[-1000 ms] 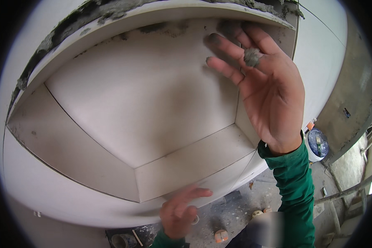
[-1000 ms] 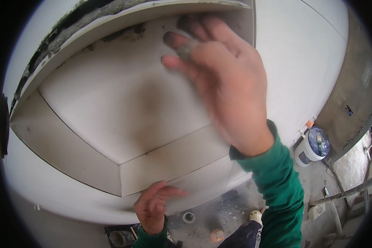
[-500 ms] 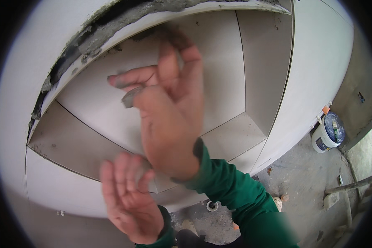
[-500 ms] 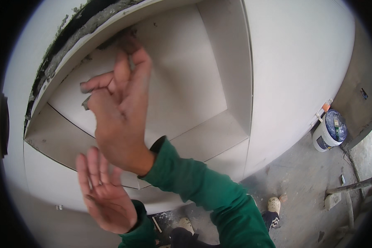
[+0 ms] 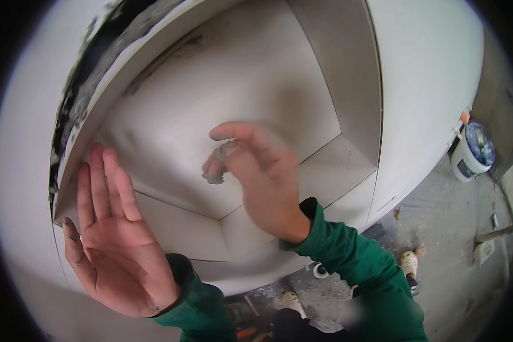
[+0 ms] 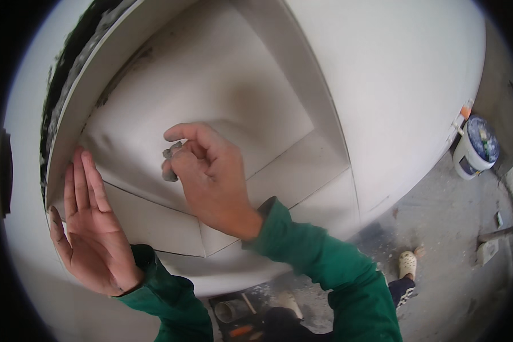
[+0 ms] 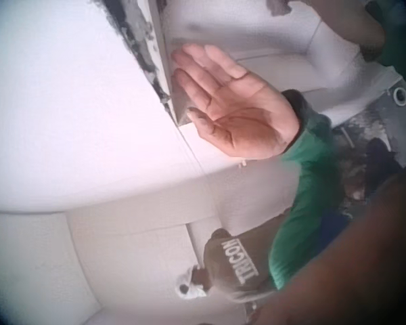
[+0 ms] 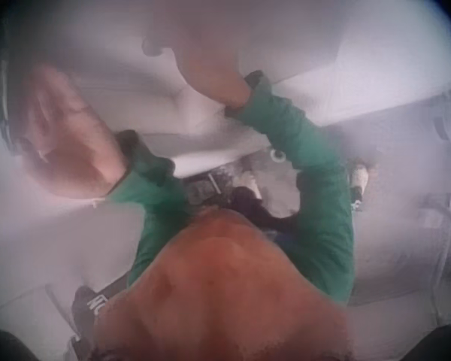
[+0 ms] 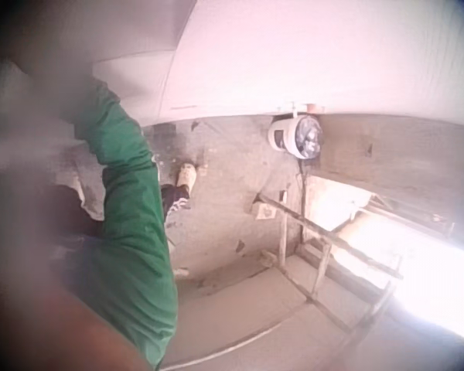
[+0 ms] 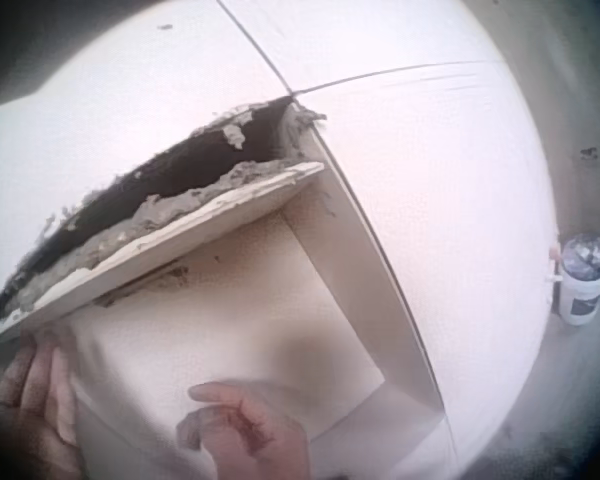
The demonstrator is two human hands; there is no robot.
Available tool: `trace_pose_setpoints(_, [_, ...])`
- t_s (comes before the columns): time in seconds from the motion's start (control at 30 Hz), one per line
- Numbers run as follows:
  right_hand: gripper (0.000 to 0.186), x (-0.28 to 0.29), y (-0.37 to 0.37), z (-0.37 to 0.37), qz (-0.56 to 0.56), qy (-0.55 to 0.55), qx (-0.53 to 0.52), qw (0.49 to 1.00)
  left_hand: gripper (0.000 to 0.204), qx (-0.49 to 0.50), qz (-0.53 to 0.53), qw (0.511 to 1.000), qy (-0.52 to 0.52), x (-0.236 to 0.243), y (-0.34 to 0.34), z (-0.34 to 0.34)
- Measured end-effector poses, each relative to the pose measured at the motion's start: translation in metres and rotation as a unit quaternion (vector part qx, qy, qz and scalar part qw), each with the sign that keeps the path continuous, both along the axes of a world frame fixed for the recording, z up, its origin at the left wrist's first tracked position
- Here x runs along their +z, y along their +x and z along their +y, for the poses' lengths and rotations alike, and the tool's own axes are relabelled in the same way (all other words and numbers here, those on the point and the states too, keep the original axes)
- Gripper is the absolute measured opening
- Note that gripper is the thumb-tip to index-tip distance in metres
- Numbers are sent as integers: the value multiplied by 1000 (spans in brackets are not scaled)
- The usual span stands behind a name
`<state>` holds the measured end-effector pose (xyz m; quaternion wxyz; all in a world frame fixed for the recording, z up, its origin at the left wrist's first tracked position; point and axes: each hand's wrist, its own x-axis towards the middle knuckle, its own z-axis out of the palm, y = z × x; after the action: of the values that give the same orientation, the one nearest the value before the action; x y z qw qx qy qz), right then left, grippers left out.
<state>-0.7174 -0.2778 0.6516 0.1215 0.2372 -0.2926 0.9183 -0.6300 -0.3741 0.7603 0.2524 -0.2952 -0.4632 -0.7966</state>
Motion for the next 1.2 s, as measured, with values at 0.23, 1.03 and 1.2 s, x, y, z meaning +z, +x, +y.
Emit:
trace_pose_setpoints(0.23, [25,-30,-11,42,-37,-31,-113,992,71,-58,1,997,-43,1,-25,12])
trace_pose_setpoints(1.03, [23,86,-16,86,30,-3,-73,997,74,120,-15,992,35,19,-29,30])
trace_pose_setpoints(1.2, [32,89,-16,80,39,6,-170,985,72,147,-16,986,83,25,-33,38])
